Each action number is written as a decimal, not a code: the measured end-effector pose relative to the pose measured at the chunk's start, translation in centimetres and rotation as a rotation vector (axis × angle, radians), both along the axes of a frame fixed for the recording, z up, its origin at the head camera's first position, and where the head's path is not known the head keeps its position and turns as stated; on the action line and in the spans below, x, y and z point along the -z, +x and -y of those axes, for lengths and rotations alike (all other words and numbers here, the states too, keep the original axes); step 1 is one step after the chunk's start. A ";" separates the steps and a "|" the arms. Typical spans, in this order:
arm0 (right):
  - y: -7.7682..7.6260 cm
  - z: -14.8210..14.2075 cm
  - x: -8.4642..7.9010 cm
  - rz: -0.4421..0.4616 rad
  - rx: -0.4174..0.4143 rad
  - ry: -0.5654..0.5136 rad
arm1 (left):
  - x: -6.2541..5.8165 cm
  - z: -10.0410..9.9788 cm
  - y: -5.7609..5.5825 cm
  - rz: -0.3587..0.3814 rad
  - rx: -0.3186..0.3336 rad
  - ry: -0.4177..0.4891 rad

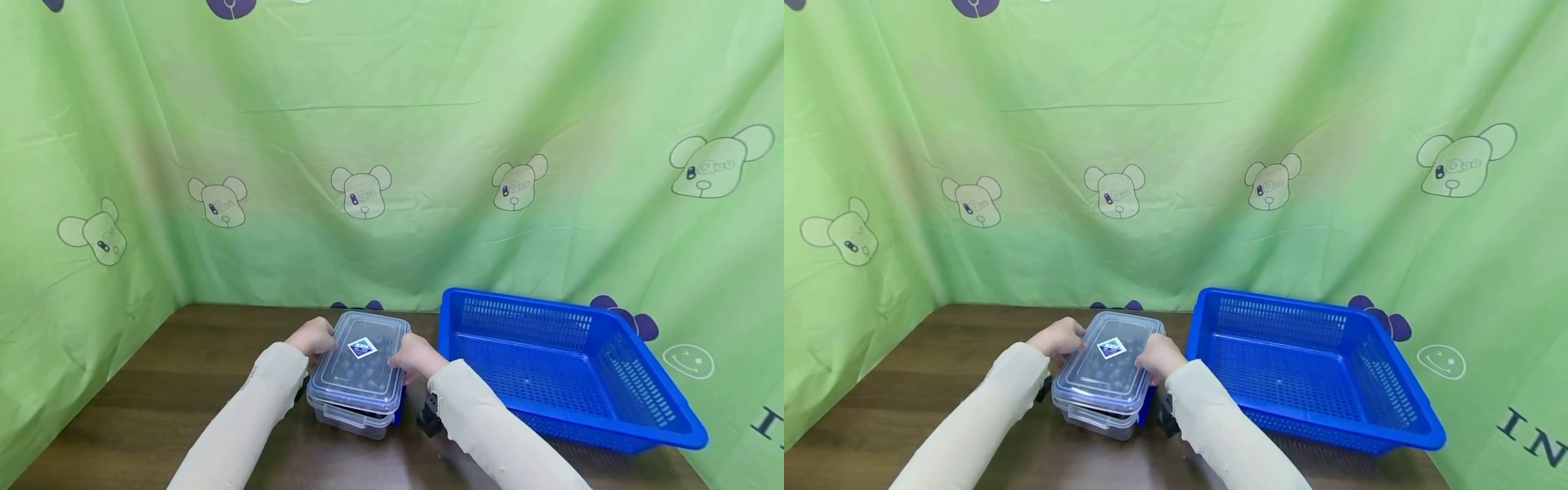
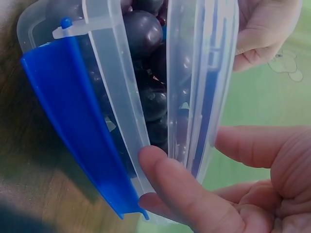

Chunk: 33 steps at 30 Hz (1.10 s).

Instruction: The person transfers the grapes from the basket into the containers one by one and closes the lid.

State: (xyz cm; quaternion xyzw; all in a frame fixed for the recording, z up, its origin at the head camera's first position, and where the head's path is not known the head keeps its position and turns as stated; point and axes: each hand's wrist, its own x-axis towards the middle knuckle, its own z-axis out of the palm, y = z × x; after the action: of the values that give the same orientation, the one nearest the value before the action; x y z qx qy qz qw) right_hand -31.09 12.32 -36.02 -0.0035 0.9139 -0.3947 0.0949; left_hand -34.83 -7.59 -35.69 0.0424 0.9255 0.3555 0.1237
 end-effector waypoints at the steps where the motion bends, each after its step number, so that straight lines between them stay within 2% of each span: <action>1: 0.1 0.0 0.0 0.001 0.001 0.001 | 0.0 0.0 0.0 0.001 0.001 -0.001; 10: 0.3 0.1 0.2 -0.001 -0.037 0.082 | -0.1 -0.1 -0.2 0.032 -0.009 -0.001; 17: 0.3 0.0 0.3 -0.012 -0.054 0.100 | -0.1 -0.1 -0.3 0.013 0.017 -0.033; 25: 0.7 -0.1 0.6 -0.004 -0.056 0.082 | 0.2 -0.1 -0.4 0.051 0.002 -0.020; 33: 1.1 0.1 1.1 -0.041 -0.057 0.106 | 0.6 0.0 -0.3 0.069 -0.005 0.013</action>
State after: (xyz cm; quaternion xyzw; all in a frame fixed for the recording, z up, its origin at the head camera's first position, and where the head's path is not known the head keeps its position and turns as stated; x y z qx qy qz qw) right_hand -30.00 12.25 -37.09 -0.0325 0.9348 -0.3427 0.0875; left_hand -35.14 -7.56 -36.32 0.0287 0.9184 0.3633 0.1543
